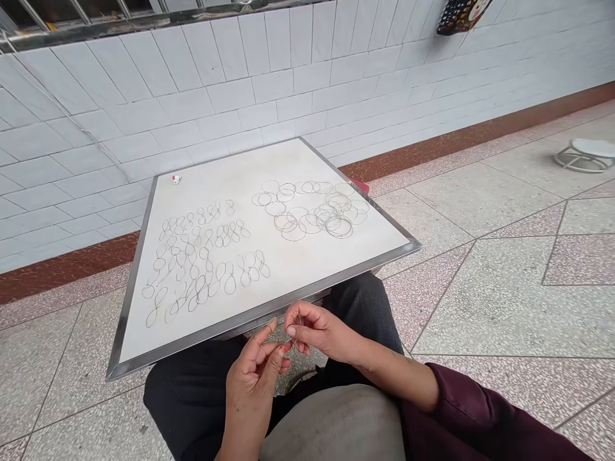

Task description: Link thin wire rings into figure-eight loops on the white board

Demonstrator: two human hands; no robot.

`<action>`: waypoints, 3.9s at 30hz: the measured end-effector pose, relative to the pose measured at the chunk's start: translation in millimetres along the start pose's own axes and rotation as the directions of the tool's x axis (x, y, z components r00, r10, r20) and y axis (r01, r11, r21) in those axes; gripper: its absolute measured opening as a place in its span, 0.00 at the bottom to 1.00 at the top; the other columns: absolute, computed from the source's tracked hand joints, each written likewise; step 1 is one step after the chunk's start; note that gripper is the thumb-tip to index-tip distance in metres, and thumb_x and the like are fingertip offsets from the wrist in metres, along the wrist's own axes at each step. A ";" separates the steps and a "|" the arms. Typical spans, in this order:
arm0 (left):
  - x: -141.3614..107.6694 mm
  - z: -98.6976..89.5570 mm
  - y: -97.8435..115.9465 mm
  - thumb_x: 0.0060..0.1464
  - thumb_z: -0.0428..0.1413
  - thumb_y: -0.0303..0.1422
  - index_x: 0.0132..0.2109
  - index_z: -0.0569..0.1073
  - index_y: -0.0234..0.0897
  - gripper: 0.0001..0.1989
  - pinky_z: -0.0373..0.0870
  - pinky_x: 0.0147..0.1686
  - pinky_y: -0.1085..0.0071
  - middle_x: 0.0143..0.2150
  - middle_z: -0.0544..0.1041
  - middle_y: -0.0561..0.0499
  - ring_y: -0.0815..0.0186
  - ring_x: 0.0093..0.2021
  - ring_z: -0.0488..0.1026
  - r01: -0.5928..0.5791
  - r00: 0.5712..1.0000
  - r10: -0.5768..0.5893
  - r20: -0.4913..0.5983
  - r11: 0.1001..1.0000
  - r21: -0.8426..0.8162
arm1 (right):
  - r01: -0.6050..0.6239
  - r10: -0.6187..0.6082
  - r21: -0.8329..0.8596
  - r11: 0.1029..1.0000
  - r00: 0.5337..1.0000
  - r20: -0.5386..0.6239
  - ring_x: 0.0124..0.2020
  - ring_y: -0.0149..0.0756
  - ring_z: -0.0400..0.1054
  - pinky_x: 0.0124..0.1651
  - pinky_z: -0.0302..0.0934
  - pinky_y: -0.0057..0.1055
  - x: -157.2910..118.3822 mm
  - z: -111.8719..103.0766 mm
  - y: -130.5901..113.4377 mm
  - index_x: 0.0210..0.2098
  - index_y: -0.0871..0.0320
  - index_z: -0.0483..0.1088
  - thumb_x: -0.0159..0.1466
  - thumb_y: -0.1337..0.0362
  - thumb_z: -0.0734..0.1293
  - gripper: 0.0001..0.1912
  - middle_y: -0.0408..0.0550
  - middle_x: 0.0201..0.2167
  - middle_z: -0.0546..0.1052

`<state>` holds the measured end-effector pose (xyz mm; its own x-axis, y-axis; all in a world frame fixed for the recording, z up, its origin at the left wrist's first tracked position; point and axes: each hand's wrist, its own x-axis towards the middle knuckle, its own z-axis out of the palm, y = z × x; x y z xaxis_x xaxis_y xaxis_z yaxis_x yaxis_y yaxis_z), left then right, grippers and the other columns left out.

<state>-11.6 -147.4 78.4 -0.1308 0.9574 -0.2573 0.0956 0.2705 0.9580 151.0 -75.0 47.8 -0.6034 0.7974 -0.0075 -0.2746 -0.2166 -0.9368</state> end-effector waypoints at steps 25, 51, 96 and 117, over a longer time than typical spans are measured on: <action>7.0 5.3 -8.8 0.58 0.57 0.44 0.62 0.69 0.49 0.26 0.75 0.37 0.67 0.35 0.84 0.55 0.63 0.32 0.79 -0.194 0.968 0.240 -0.072 0.900 0.391 | 0.069 -0.086 -0.148 0.987 0.990 -0.112 0.19 0.25 0.62 0.23 0.61 0.24 4.1 10.6 3.7 0.33 0.56 0.65 0.62 0.50 0.69 0.16 0.36 0.22 0.66; 4.0 7.7 5.2 0.53 0.60 0.45 0.64 0.67 0.41 0.33 0.70 0.34 0.68 0.28 0.76 0.56 0.64 0.31 0.73 -0.002 0.998 0.000 -0.068 0.999 -0.032 | 0.061 -0.057 -0.091 0.994 0.997 0.043 0.28 0.26 0.62 0.31 0.58 0.25 5.7 -1.7 17.6 0.43 0.57 0.72 0.62 0.53 0.71 0.16 0.39 0.29 0.69; 4.6 4.2 -8.2 0.63 0.48 0.44 0.69 0.59 0.45 0.29 0.68 0.32 0.69 0.26 0.75 0.58 0.66 0.26 0.70 -0.202 0.954 0.289 -0.083 0.821 0.533 | -0.036 0.035 -0.007 0.999 0.994 -0.102 0.29 0.28 0.65 0.36 0.59 0.29 4.4 9.2 19.1 0.35 0.59 0.68 0.59 0.52 0.73 0.18 0.41 0.28 0.72; 23.3 3.6 -23.9 0.59 0.54 0.38 0.67 0.63 0.44 0.29 0.64 0.33 0.68 0.29 0.75 0.54 0.62 0.28 0.70 -0.159 0.980 0.194 -0.046 0.898 0.409 | -0.277 0.444 0.480 0.832 0.852 -0.278 0.19 0.23 0.60 0.28 0.53 0.25 11.7 18.6 29.5 0.29 0.57 0.64 0.48 0.67 0.74 0.15 0.34 0.19 0.68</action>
<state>-13.4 -131.2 49.1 -0.1549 0.9861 -0.0607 0.5106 0.1325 0.8495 121.9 -82.6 26.6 -0.4275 0.7396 -0.5198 -0.4204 -0.6717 -0.6100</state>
